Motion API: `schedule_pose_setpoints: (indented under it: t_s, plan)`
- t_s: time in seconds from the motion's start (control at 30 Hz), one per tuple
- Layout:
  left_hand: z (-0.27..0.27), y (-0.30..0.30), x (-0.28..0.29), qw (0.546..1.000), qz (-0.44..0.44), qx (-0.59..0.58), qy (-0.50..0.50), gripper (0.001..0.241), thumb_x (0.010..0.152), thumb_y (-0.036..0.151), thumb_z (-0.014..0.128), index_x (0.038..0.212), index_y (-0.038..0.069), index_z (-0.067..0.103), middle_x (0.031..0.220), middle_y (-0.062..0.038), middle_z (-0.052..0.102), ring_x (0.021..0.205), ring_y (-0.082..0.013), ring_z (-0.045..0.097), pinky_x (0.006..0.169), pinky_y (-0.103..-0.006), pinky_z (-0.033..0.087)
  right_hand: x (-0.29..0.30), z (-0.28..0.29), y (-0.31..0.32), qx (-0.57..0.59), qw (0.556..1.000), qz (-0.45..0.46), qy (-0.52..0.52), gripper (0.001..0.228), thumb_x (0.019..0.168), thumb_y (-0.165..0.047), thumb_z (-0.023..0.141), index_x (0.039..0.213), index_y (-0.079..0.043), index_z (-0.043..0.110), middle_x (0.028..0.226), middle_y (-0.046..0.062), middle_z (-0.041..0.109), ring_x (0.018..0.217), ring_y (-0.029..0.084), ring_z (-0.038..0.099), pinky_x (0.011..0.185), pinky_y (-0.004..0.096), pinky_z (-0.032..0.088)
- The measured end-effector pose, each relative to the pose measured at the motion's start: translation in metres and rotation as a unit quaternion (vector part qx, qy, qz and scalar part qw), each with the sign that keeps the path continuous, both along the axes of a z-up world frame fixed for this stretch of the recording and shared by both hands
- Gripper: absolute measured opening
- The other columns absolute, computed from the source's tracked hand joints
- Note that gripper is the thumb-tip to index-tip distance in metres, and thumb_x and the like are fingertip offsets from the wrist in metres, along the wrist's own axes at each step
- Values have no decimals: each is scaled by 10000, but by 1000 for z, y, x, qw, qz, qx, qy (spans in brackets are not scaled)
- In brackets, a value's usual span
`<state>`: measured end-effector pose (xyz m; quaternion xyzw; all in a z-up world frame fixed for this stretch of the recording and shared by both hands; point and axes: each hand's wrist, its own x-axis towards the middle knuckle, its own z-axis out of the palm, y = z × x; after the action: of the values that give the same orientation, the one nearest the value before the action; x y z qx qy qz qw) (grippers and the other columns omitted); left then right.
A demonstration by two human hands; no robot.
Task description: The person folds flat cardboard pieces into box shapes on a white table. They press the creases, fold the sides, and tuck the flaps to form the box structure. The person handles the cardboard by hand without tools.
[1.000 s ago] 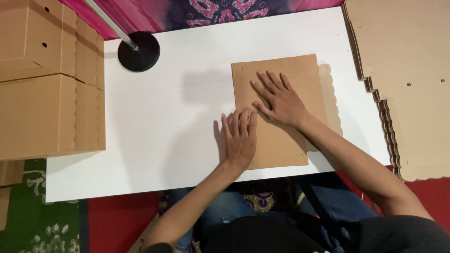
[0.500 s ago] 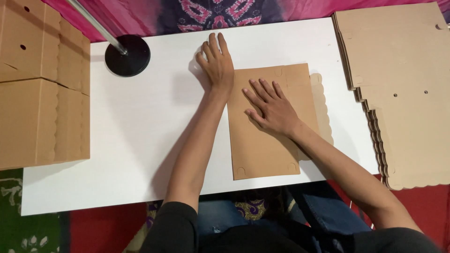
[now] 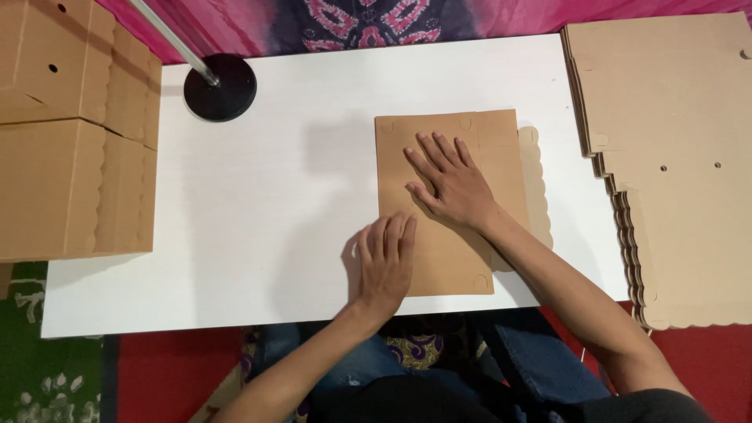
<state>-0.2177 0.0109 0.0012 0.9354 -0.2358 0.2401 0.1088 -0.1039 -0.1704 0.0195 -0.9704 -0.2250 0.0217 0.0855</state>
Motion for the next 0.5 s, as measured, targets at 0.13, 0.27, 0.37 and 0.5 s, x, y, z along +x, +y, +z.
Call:
schedule_pose_setpoints:
  t_s: [0.13,0.27,0.37,0.5]
  plan:
    - [1,4,18,1000,5,17,18,454,1032,28,418,1483,71,399,1323,-177,408,1315,-374,392,1031,-604,318,-1,-2,-1,-7,1000,2,8,685,1028,-639,259,1627,-308,287,1709,16,212,1576,269,143,1284,487,48]
    - [-5,0,97,996,63,40,-47,411,1040,9,400,1448,51,430,1285,-185,435,1286,-376,434,1017,-589,320,-1,4,1,-5,1000,-9,23,680,1028,-645,252,1618,-311,306,1704,9,223,1576,255,140,1287,481,48]
    - [-22,-5,182,990,99,27,-99,385,1031,-1,410,1411,42,456,1315,-190,455,1246,-363,465,977,-554,339,1,5,0,-14,999,-10,31,691,1031,-654,208,1625,-310,288,1710,5,198,1581,246,110,1282,471,18]
    - [-12,-12,242,978,152,43,-138,339,1015,-22,436,1341,36,505,1262,-167,488,1155,-313,516,953,-489,365,-3,17,3,-2,999,-16,37,685,1037,-630,216,1622,-283,305,1704,24,224,1579,250,127,1282,465,16]
